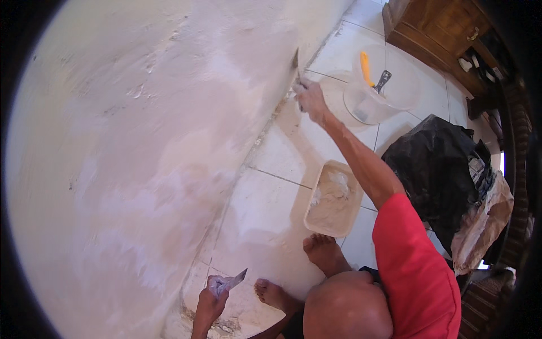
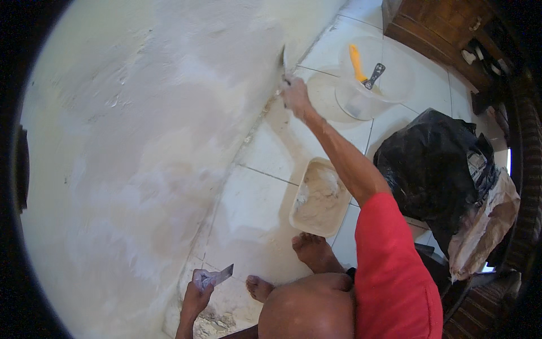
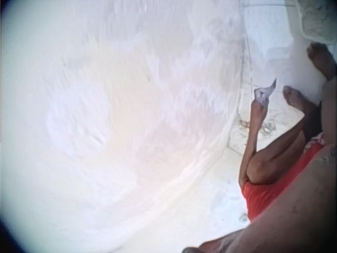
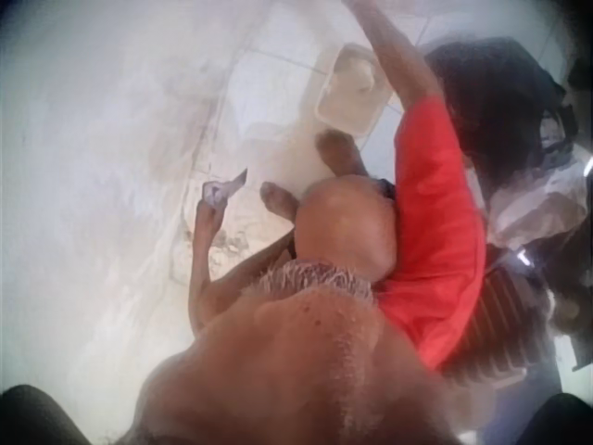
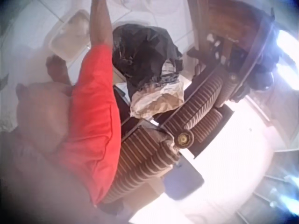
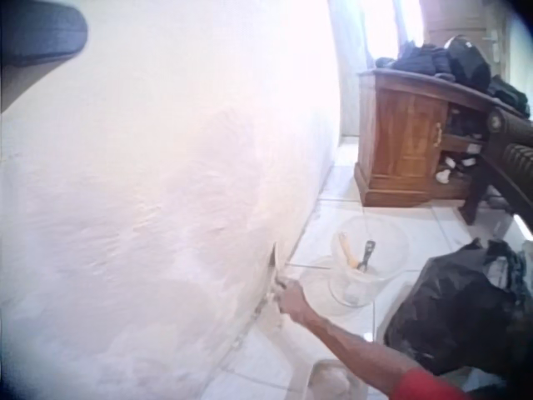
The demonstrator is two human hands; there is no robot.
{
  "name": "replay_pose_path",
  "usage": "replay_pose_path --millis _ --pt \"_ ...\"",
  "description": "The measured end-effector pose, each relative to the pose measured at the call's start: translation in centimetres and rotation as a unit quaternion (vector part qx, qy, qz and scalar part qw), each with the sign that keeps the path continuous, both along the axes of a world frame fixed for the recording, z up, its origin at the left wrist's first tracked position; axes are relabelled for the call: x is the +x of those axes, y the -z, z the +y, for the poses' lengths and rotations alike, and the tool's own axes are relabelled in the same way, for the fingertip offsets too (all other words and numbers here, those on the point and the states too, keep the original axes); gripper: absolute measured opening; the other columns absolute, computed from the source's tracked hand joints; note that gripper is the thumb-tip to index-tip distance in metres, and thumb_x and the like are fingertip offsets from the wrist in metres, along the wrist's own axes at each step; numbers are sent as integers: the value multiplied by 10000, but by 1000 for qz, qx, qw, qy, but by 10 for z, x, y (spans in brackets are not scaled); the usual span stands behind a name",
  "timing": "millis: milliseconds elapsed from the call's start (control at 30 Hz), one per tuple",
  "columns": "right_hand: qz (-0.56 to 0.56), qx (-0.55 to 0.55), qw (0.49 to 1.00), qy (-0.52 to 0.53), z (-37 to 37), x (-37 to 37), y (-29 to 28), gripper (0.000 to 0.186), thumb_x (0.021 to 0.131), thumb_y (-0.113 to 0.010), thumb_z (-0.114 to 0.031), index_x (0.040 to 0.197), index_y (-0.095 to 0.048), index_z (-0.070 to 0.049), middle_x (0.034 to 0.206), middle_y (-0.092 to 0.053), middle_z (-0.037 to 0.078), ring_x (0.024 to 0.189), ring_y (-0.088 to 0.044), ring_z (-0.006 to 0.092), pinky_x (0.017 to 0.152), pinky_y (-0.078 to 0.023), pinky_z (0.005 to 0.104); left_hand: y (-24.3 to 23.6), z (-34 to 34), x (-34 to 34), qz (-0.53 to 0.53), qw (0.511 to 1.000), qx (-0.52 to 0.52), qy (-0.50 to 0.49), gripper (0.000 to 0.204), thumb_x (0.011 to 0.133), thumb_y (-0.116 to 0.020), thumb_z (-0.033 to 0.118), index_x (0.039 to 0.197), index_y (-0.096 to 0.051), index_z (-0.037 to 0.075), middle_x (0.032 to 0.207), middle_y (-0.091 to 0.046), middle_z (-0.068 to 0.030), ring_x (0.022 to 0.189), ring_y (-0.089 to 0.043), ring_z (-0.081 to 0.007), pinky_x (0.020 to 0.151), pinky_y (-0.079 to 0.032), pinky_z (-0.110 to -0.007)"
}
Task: The person applies spackle to a wall using putty knives, repeatedly scooping paste from a container, transferring it between the putty knives, and smoothing it onto the wall surface.
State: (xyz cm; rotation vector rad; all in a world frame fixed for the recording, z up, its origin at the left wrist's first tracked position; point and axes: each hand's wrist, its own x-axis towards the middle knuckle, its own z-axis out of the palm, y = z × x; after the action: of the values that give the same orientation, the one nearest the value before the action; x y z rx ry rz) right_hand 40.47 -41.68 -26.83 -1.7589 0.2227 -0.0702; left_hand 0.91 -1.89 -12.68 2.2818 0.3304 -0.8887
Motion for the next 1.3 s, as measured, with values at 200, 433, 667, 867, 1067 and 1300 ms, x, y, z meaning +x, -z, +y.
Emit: replay_pose_path --millis 200,433,667,867,1067,1300 --pt "-4 -4 999 38 -29 -16 -21 490 860 -531 -183 1323 -571 -28 772 -550 56 639 -510 117 464 -390 286 1 -1 8 -28 999 5 30 284 916 -628 186 1115 -522 14 719 -640 -169 634 -645 -312 582 -481 -382" --pt "27 35 998 40 -39 22 -19 544 854 -519 -177 1386 -537 -62 724 -498 40 621 -484 114 434 -355 266 13 4 -3 -25 1000 -9 13 276 920 -624 197 1098 -513 16 697 -639 -160 615 -643 -309 572 -480 -386" --pt "21 47 999 9 -33 -26 -41 513 863 -536 -164 1360 -553 -38 736 -502 5 620 -478 93 430 -338 246 10 9 2 -24 999 4 31 277 922 -615 195 1098 -503 12 658 -623 -157 595 -640 -313 550 -472 -392" --pt "-90 77 987 106 -43 32 -46 425 897 -536 -176 1291 -594 -27 763 -510 -4 619 -484 99 461 -367 263 0 -4 7 -9 1000 -3 18 263 909 -610 154 1106 -507 13 709 -617 -120 626 -601 -239 592 -470 -357" --pt "-101 -11 989 109 -11 60 -44 427 914 -539 -186 1307 -562 -20 696 -492 1 594 -467 136 519 -419 324 3 0 1 -6 1000 -12 7 259 910 -615 161 1099 -507 22 746 -604 -87 657 -571 -184 626 -467 -331" --pt "-89 78 993 15 4 -27 -63 422 913 -569 -207 1302 -592 -46 667 -506 7 549 -462 96 468 -383 275 4 7 2 -6 999 6 35 276 914 -623 166 1116 -512 14 743 -604 -84 654 -572 -181 614 -464 -332"
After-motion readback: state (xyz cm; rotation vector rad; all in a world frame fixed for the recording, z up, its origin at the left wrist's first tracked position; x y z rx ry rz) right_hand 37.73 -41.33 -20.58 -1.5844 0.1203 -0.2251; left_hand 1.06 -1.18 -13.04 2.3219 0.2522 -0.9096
